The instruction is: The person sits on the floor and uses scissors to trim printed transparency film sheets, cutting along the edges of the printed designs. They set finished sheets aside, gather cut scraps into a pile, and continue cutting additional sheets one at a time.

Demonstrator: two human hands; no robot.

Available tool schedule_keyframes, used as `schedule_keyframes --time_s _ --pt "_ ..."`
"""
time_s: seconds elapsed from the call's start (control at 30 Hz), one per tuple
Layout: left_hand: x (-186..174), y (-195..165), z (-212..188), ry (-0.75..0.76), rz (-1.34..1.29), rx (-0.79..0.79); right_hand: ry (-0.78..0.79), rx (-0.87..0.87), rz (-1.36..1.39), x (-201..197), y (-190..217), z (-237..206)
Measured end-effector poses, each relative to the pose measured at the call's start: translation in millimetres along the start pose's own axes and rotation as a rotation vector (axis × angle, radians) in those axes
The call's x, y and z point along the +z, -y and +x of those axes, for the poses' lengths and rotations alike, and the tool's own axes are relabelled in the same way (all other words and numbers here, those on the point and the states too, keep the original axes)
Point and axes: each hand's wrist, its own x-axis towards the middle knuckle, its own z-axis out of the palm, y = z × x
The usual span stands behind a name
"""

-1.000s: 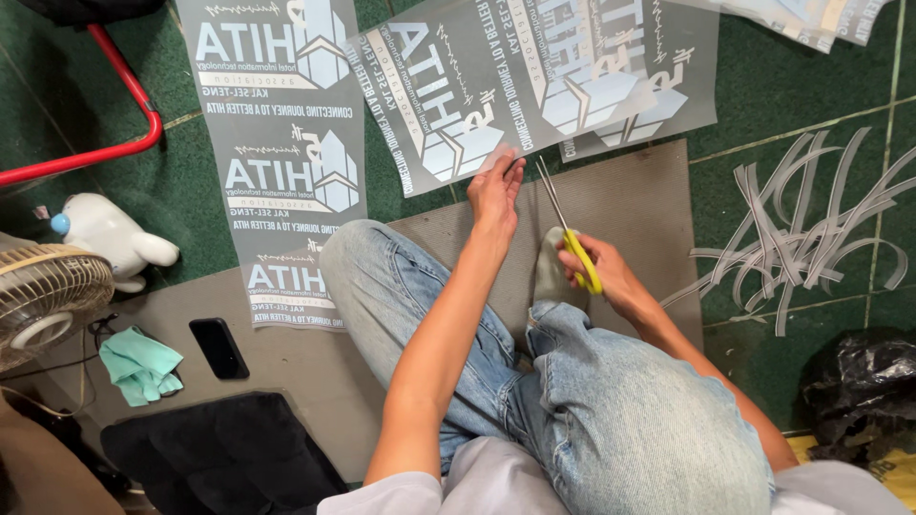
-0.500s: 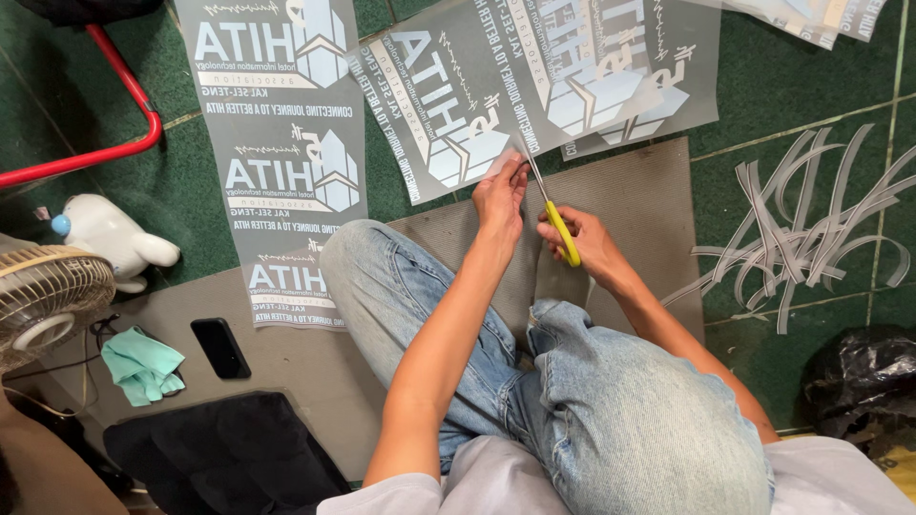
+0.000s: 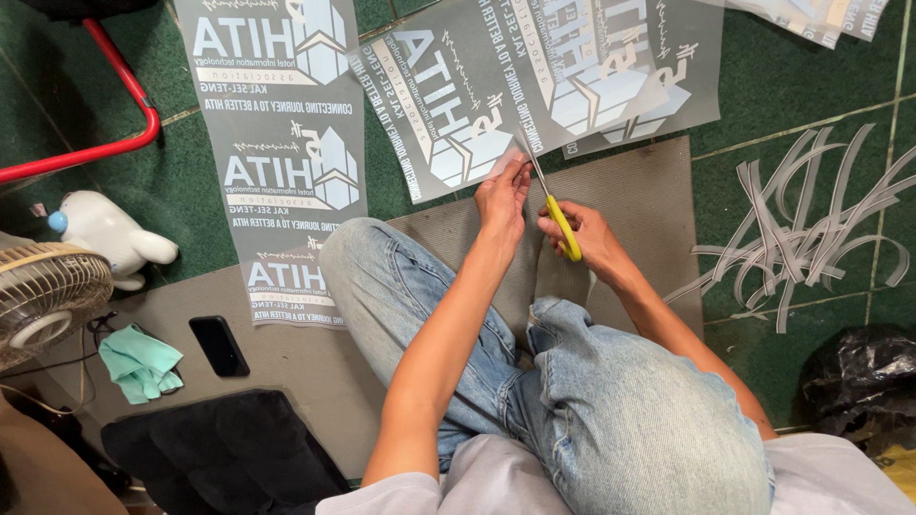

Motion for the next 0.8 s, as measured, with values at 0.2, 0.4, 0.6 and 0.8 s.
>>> schedule_keyframes --time_s 0.2,0.4,0.6,0.8 --pt "1 -1 0 0.0 -0.004 -0.006 0.005 -0.009 -0.004 0 2 2" --pt "1 -2 -1 0.01 0.005 -0.001 -0.036 -0.022 -0.047 2 8 -4" --pt "2 -3 -4 0.007 0.035 -0.017 -0.042 -0.05 0.005 6 9 -7" --pt "1 -6 -3 0.04 0.047 -0.015 -0.053 -0.049 0.008 7 10 -2"
